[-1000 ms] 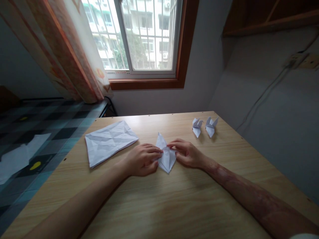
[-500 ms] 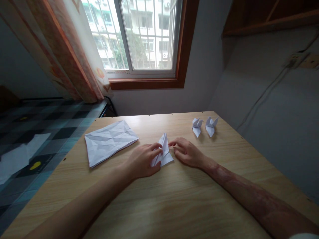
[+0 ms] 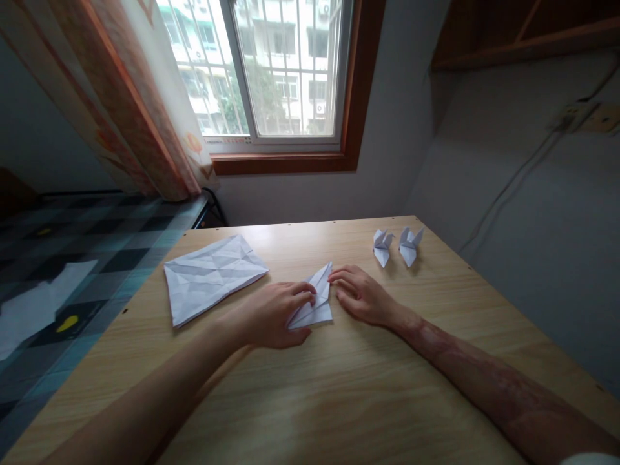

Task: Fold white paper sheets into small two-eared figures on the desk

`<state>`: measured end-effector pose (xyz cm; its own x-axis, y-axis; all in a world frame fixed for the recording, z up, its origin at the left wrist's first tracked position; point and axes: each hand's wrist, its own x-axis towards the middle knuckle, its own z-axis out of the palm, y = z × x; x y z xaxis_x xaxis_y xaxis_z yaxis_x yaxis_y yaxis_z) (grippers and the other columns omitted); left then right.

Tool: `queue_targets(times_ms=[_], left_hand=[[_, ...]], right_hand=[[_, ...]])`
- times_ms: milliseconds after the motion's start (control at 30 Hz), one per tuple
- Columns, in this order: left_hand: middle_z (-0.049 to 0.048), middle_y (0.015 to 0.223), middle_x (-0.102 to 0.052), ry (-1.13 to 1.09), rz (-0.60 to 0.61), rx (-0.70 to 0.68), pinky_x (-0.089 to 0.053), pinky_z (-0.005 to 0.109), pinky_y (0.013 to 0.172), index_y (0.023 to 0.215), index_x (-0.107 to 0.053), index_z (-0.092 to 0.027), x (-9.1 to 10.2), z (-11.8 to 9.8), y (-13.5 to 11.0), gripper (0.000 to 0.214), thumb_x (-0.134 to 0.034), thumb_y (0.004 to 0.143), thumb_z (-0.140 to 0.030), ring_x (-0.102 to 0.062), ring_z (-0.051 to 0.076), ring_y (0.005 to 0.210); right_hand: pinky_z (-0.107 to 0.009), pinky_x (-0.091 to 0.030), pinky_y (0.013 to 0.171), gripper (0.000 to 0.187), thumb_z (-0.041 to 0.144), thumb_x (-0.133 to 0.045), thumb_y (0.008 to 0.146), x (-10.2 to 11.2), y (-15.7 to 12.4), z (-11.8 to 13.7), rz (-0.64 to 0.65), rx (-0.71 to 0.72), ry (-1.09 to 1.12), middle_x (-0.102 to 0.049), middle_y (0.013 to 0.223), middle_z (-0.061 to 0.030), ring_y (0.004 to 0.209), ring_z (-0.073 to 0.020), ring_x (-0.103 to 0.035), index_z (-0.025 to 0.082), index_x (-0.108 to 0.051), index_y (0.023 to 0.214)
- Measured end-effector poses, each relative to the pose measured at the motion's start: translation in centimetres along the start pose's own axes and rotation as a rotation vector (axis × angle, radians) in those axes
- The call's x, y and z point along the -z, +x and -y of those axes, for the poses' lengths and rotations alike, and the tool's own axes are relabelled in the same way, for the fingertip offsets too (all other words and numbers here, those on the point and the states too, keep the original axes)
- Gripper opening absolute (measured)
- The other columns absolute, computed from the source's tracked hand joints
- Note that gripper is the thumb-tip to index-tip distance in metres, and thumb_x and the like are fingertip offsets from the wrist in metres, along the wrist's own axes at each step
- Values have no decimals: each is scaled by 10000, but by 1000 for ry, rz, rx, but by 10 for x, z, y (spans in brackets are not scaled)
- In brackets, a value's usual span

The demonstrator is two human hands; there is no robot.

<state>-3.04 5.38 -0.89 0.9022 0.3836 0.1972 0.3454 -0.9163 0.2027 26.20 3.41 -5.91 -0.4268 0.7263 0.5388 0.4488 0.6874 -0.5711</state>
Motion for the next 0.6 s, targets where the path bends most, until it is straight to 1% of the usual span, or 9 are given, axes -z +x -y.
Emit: queue_targets(times_ms=[100, 167, 233, 300, 367, 433, 500, 533, 600], left_hand=[[128, 1369, -758, 63, 18, -6, -622, 392, 985, 1248, -700, -222, 2, 3, -1, 361, -742, 926, -379, -799, 320, 1121], [120, 1375, -768, 119, 57, -14, -628, 391, 946, 1200, -715, -212, 1, 4, -2, 303, -715, 911, -304, -811, 314, 1075], [115, 1381, -774, 158, 77, -11, -629, 381, 905, 1176, -723, -210, -2, 5, -3, 313, -698, 864, -218, -818, 304, 1033], [118, 1385, -776, 170, 55, 6, -624, 367, 870, 1185, -727, -212, -5, 7, -3, 339, -681, 851, -176, -819, 293, 1019], [120, 1371, -782, 158, 19, 28, -611, 343, 830, 1179, -734, -217, -8, 9, -4, 293, -656, 899, -180, -818, 274, 1006], [107, 1261, -814, 128, -6, 66, -584, 308, 761, 1120, -742, -224, -9, 11, -4, 206, -626, 952, -204, -812, 243, 928], [79, 1044, -828, 81, -39, 135, -530, 278, 670, 1041, -735, -228, -8, 11, -5, 139, -609, 985, -242, -773, 207, 773], [59, 931, -810, 42, -72, 184, -500, 269, 636, 1015, -725, -228, -8, 10, -4, 127, -605, 996, -264, -737, 191, 698], [19, 770, -743, -90, -183, 299, -457, 257, 605, 989, -699, -226, -6, 8, -2, 139, -601, 1019, -320, -663, 165, 606]], right_hand=[[-490, -552, 1126, 354, 64, -651, 936, 1, 0, 0, 4, -7, 4, -763, 1270, -107, 1246, -287, -690, 240, -728, 1233], [-487, -552, 1124, 364, 61, -655, 932, 1, 0, 0, 8, -8, 3, -759, 1283, -109, 1246, -286, -692, 240, -724, 1241], [-487, -552, 1123, 371, 57, -656, 928, 0, 0, -1, 13, -2, 2, -758, 1289, -110, 1248, -286, -692, 241, -722, 1243], [-489, -553, 1124, 368, 61, -654, 930, 0, -1, -2, 8, 6, 5, -758, 1285, -109, 1253, -287, -690, 242, -720, 1244], [-494, -553, 1129, 370, 72, -650, 937, -1, -1, -2, -8, 5, 12, -754, 1284, -111, 1257, -288, -688, 241, -713, 1260], [-502, -549, 1142, 381, 82, -647, 943, -1, -1, -2, -24, -2, 19, -747, 1300, -113, 1265, -289, -687, 241, -700, 1285], [-509, -548, 1150, 388, 90, -645, 951, 0, -1, -1, -32, -12, 21, -742, 1314, -112, 1272, -293, -688, 248, -687, 1304], [-512, -550, 1151, 387, 99, -646, 959, 0, -1, 0, -35, -12, 18, -741, 1319, -112, 1274, -296, -688, 253, -681, 1313], [-520, -552, 1155, 405, 123, -655, 976, 1, -1, 3, -43, -2, 8, -733, 1341, -117, 1287, -305, -685, 261, -659, 1357]])
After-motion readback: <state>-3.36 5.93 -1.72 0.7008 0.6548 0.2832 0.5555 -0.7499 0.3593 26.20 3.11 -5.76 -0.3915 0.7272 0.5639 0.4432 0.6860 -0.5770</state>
